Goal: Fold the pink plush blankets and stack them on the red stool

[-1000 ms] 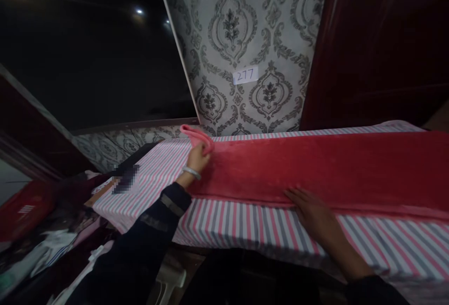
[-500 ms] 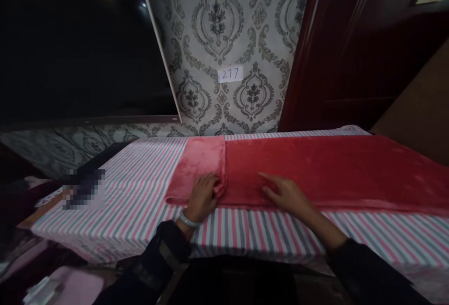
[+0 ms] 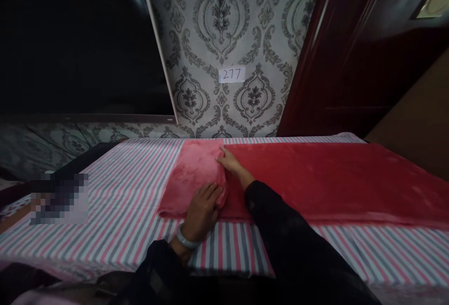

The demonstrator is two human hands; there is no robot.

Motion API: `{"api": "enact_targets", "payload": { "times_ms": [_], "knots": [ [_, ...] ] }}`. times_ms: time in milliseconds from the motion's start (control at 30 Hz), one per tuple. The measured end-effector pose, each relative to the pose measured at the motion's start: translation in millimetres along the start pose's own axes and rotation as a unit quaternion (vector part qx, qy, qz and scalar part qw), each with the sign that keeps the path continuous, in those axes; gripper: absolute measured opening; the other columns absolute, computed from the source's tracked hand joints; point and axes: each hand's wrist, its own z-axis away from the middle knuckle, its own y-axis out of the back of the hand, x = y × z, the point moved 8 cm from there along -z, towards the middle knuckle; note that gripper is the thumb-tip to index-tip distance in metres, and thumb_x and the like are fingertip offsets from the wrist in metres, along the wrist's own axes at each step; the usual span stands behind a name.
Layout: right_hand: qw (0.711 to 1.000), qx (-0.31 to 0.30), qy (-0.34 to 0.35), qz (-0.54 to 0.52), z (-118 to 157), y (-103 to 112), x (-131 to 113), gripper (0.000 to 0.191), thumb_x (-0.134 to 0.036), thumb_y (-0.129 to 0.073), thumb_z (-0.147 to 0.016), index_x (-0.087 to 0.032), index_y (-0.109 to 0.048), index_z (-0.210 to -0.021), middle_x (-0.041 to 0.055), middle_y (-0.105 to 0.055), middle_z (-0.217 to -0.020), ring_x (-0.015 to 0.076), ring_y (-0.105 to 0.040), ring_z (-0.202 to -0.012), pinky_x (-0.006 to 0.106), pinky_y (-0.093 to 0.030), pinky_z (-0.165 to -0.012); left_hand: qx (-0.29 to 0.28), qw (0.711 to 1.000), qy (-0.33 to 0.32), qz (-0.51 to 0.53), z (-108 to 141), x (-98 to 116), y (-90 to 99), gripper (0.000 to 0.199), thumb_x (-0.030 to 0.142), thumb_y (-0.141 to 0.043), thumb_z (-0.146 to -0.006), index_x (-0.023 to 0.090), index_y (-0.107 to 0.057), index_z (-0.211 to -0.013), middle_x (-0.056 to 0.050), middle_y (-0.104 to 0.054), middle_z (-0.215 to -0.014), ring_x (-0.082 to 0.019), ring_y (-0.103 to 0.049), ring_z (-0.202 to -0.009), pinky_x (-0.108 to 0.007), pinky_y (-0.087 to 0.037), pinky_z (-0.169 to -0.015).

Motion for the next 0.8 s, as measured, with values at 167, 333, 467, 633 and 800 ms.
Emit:
{"api": "enact_targets", "payload": {
  "times_ms": [167,333,467,633,800],
  "knots": [
    [1.0,0.027,0.01,0.008,-9,5,-4,0.073,-0.005,-0.056,-0.074,-0.018,-0.057,-0.146,0.0099,-0.054,-0.153,0.0231,-0.064,-0.12,0.04,-0.049,-0.109,0.042,0.999,-0.033,0.0,1,6,7.1,0.06,0.005,-0.055,-0.079,0.016,-0.059,-0.138,-0.016,-0.068,-0.135,-0.032,-0.06,-0.128,-0.054,-0.051,-0.11],
    [0.993,0.096,0.017,0.072,-1,42,6,0.074,-0.004,-0.057,-0.072,-0.016,-0.06,-0.145,0.0114,-0.057,-0.149,0.0271,-0.056,-0.134,0.042,-0.039,-0.119,0.031,0.996,-0.086,-0.019,-1,24,-0.6,0.058,0.004,-0.051,-0.084,0.015,-0.057,-0.141,-0.014,-0.067,-0.137,-0.029,-0.059,-0.131,-0.049,-0.048,-0.114],
    [0.994,0.083,-0.012,0.072,10,48,25,0.069,-0.008,-0.061,-0.074,-0.014,-0.061,-0.142,0.0132,-0.061,-0.145,0.0285,-0.054,-0.138,0.046,-0.037,-0.12,-0.003,0.995,-0.092,-0.041,-2,29,-10.4,0.049,0.006,-0.051,-0.087,0.015,-0.062,-0.135,-0.014,-0.07,-0.13,-0.029,-0.063,-0.124,-0.049,-0.05,-0.111],
    [0.996,0.071,-0.002,0.049,8,45,19,0.073,-0.008,-0.062,-0.076,-0.014,-0.055,-0.149,0.0136,-0.054,-0.153,0.0266,-0.052,-0.14,0.045,-0.037,-0.12,-0.006,0.994,-0.106,-0.023,-2,31,-7.6,0.045,0.006,-0.05,-0.091,0.016,-0.063,-0.134,-0.015,-0.071,-0.129,-0.026,-0.064,-0.124,-0.044,-0.051,-0.108],
    [0.998,0.064,0.012,0.025,-2,52,17,0.077,-0.004,-0.061,-0.073,-0.012,-0.054,-0.149,0.0113,-0.052,-0.155,0.0241,-0.046,-0.145,0.04,-0.031,-0.123,-0.086,0.988,-0.131,-0.011,-4,38,-20.3,0.046,0.008,-0.049,-0.095,0.019,-0.059,-0.139,-0.016,-0.065,-0.14,-0.027,-0.056,-0.136,-0.05,-0.046,-0.114]
  ]
}}
